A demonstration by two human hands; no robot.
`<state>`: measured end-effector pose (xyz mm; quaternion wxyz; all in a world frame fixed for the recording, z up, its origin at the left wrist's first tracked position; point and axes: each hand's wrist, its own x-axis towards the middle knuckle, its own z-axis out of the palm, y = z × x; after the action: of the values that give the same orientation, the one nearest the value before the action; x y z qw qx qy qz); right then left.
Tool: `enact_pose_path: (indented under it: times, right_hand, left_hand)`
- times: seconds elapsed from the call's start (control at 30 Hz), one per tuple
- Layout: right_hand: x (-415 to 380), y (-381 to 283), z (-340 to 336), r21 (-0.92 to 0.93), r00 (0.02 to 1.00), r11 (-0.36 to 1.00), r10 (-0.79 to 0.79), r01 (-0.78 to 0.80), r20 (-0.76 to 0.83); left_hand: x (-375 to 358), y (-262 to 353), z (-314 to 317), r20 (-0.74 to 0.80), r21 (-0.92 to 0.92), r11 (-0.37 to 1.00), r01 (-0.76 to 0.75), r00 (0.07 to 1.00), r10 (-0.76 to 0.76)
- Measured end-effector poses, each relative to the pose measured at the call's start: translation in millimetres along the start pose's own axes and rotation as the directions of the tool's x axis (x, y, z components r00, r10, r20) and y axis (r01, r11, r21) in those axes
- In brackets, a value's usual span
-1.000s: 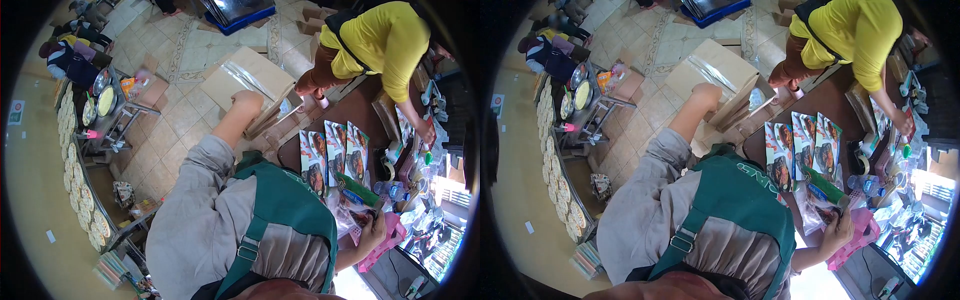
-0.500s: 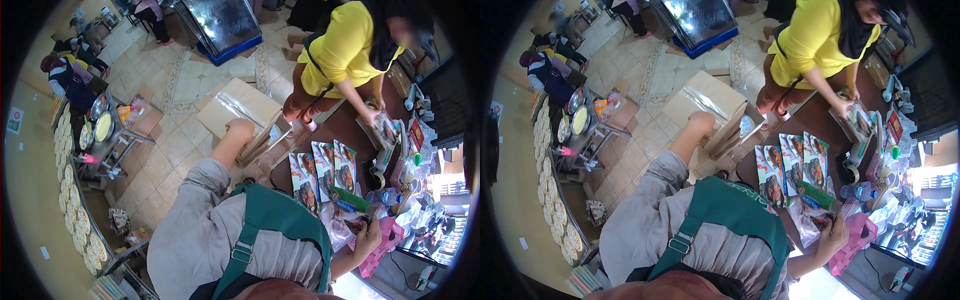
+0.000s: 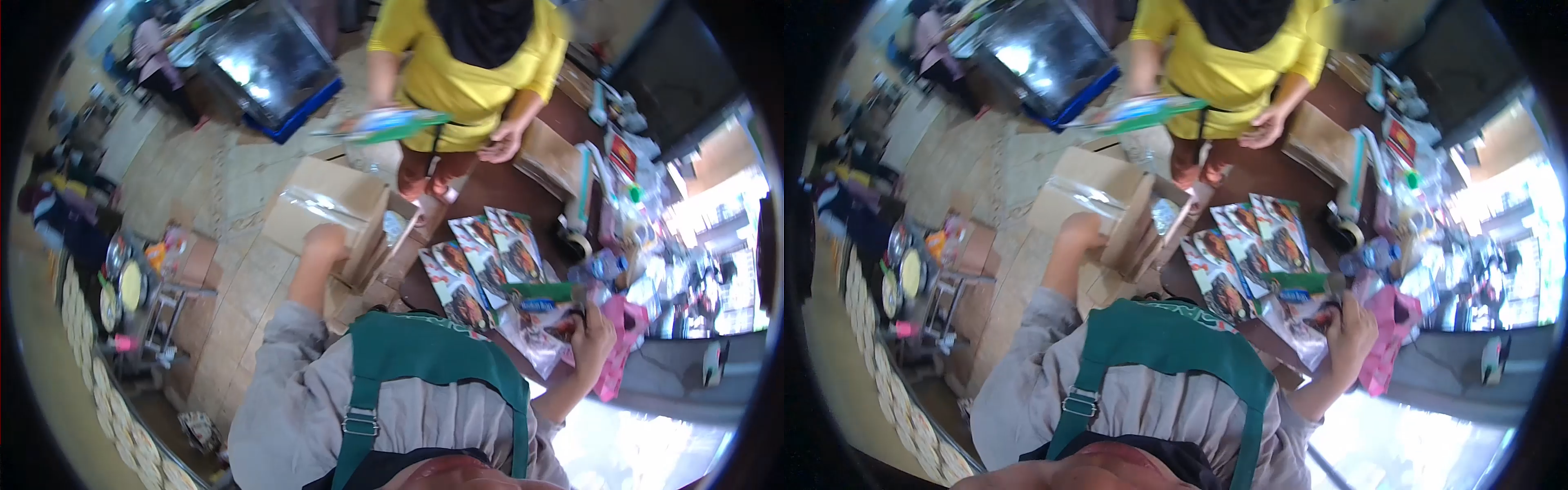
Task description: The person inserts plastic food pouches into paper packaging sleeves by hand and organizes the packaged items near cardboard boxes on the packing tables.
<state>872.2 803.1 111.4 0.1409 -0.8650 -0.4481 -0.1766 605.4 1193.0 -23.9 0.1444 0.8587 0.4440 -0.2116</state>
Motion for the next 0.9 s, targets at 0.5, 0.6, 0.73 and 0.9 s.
enact_pose_path:
  times: [0.5,0.6,0.73,0.9]
  right_hand:
    - [82,30,36,-0.220,0.986,0.975,-0.025,-0.013,-0.167]
    - [87,38,66,-0.291,0.987,0.954,-0.107,0.067,-0.124]
    - [82,31,96,-0.290,0.977,0.946,-0.184,0.147,-0.106]
    - [59,23,126,-0.272,0.978,0.943,-0.206,0.194,-0.018]
  left_hand:
    - [-69,-16,1,-0.424,-0.500,0.853,0.149,0.817,-0.391]
    - [-54,-36,15,-0.544,-0.649,0.758,0.066,0.656,-0.523]
    - [-16,-73,60,-0.741,-0.628,0.779,-0.005,0.311,-0.595]
    - [11,-103,78,-0.575,-0.762,0.642,0.081,0.370,-0.730]
